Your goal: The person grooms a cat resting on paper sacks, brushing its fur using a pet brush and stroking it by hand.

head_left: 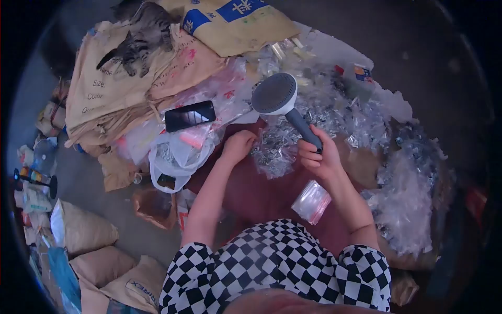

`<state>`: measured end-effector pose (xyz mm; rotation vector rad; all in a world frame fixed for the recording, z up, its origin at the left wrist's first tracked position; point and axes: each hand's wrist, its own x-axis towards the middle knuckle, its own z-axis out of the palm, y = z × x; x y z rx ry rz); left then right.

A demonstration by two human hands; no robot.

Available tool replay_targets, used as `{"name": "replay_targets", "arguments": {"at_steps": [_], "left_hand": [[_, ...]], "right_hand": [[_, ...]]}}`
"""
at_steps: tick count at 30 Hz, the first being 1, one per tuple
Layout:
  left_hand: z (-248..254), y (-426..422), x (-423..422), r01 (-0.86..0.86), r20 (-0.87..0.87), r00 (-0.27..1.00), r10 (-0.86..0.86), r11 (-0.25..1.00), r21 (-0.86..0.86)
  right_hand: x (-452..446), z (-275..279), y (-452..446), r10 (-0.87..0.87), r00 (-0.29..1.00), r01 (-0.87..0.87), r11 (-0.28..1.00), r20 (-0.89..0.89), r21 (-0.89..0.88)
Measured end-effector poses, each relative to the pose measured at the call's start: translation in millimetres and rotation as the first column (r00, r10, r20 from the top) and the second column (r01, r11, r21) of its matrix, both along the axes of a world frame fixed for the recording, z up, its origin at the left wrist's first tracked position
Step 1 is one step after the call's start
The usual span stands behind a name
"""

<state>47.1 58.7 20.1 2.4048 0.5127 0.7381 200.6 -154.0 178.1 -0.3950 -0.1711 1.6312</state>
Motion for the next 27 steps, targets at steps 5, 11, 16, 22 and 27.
{"name": "replay_targets", "arguments": {"at_steps": [5,11,16,22,27], "left_hand": [[14.5,-48.2,-61.0,-0.076,0.017,0.997,0.075,0.995,0.066],[-3.1,-85.9,-99.0,-0.176,0.058,0.982,0.180,0.983,-0.059],[1.6,-91.2,-93.8,-0.183,-0.022,0.983,0.184,0.982,0.041],[-8.4,-89.6,-91.9,-0.209,-0.044,0.975,0.218,0.967,0.144],[-8.3,-92.3,-90.9,-0.219,-0.018,0.974,0.226,0.957,0.191]], "right_hand": [[1.1,-11.5,5.9,0.065,0.997,-0.065,0.998,-0.048,-0.010],[-4.7,-23.0,16.0,0.102,0.995,-0.102,0.994,-0.003,0.030],[-4.2,-37.8,22.5,0.135,0.989,-0.132,0.990,-0.058,0.053],[1.1,-46.0,24.6,0.131,0.991,-0.130,0.990,0.019,-0.047],[-3.2,-36.4,22.6,-0.009,0.760,0.198,0.956,0.650,-0.218]]}}
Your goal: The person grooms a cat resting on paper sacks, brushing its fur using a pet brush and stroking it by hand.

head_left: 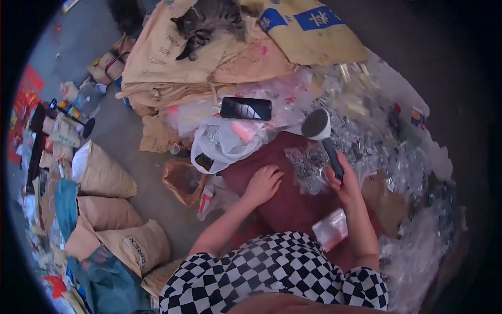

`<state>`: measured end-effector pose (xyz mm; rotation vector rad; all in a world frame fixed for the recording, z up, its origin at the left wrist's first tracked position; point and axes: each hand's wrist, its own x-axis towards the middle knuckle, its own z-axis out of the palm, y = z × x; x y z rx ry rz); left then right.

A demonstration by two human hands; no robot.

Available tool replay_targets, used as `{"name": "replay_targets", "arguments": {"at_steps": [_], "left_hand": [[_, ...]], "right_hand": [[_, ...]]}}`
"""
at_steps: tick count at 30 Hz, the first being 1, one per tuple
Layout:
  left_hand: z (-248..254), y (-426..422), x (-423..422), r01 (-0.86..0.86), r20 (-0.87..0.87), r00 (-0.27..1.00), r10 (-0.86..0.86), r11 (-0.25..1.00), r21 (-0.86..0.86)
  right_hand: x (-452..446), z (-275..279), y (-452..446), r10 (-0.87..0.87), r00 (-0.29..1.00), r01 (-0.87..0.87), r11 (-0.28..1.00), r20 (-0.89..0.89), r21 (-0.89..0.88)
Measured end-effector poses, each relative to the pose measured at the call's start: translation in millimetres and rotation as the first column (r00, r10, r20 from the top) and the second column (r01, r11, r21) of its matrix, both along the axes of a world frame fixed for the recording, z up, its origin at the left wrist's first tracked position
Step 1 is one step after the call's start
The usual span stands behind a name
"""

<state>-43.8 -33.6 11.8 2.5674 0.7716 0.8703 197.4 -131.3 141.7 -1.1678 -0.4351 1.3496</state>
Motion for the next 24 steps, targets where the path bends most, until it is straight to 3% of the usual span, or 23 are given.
{"name": "replay_targets", "arguments": {"at_steps": [4,6,7,8,10,12,16,18,21,24], "left_hand": [[-1.0,-0.8,-0.1,0.008,-0.011,1.000,-0.008,1.000,0.026],[-1.1,0.3,0.6,0.002,-0.016,1.000,-0.001,0.999,0.038],[-0.4,-0.3,0.7,-0.002,-0.016,1.000,0.003,0.999,0.052],[-0.5,-1.6,0.5,-0.003,-0.018,1.000,0.004,0.998,0.064],[-1.2,-1.2,0.1,0.007,-0.027,1.000,-0.006,0.999,0.050],[-1.9,0.7,-1.1,0.015,-0.039,0.999,-0.013,0.999,0.043],[-1.7,2.0,-0.9,0.027,-0.037,0.999,-0.026,1.000,0.014],[-1.1,2.6,-0.6,0.024,-0.029,0.999,-0.024,1.000,0.010],[-6.2,1.4,-2.6,0.021,-0.039,0.999,-0.020,1.000,0.018],[-4.5,1.8,-4.0,0.036,-0.029,0.999,-0.037,0.999,-0.010]], "right_hand": [[6.6,-6.0,5.7,-0.010,0.983,0.008,1.000,0.181,0.013],[10.4,-3.6,11.6,0.001,0.902,0.002,1.000,0.431,-0.007],[11.0,-3.3,20.8,0.006,0.901,-0.002,1.000,0.433,-0.010],[11.4,-2.4,37.7,-0.076,0.691,-0.038,0.989,0.719,0.141],[-4.3,21.2,67.0,-0.184,0.413,-0.134,0.957,0.892,0.259],[-26.2,45.4,102.8,-0.209,0.411,-0.187,0.933,0.887,0.307],[-43.8,33.5,184.8,-0.372,0.337,-0.286,0.835,0.865,0.470],[-55.4,30.7,219.6,-0.474,0.201,-0.341,0.787,0.858,0.514],[-82.6,31.5,262.8,-0.381,0.197,-0.258,0.869,0.903,0.423],[-99.3,-1.9,313.0,-0.363,0.259,-0.216,0.882,0.895,0.420]]}}
